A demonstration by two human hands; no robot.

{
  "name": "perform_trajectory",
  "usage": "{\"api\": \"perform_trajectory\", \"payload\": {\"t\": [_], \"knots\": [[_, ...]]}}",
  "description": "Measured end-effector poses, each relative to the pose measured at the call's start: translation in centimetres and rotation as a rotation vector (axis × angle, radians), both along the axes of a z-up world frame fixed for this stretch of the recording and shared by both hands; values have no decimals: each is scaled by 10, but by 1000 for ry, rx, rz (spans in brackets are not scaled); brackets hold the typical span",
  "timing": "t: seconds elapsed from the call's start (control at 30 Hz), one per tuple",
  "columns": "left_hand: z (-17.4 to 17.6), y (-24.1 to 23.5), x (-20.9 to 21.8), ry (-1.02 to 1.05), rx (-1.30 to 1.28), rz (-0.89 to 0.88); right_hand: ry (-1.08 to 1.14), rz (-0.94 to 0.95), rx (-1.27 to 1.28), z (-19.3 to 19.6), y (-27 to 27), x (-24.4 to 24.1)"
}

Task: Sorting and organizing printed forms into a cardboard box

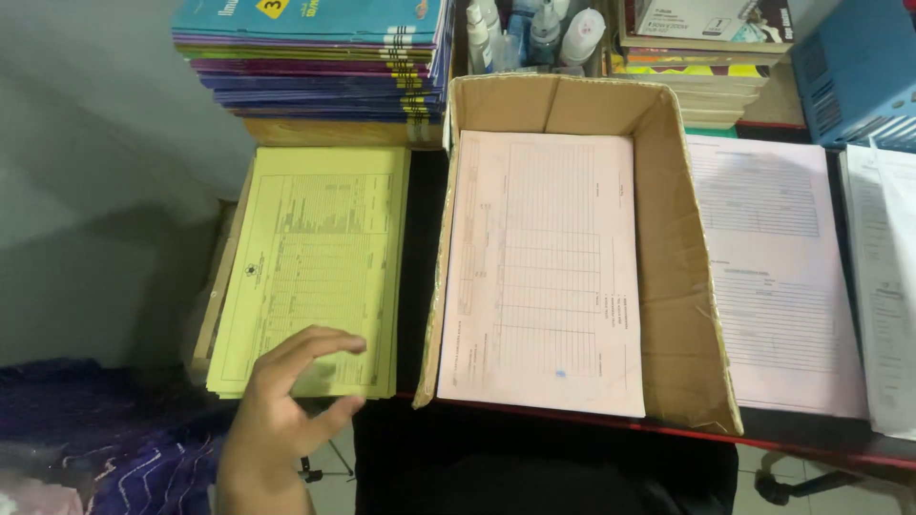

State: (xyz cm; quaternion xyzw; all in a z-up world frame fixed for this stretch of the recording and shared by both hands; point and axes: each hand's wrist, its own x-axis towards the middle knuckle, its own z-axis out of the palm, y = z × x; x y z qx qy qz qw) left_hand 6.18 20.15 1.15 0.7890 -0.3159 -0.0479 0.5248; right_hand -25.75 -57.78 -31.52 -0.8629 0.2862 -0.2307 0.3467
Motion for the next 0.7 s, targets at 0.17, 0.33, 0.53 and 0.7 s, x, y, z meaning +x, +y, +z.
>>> {"api": "perform_trajectory", "payload": {"t": [0.17, 0.33, 0.53, 0.7], "knots": [[-28, -9, 11, -80, 186, 242, -215, 583, -542, 316, 312, 127], [-36, -7, 11, -39, 310, 267, -287, 795, -565, 388, 398, 179], [-41, -6, 15, -86, 330, 266, -351, 730, -554, 409, 424, 200], [-45, -6, 15, -106, 329, 276, -176, 472, -470, 273, 274, 136]]}}
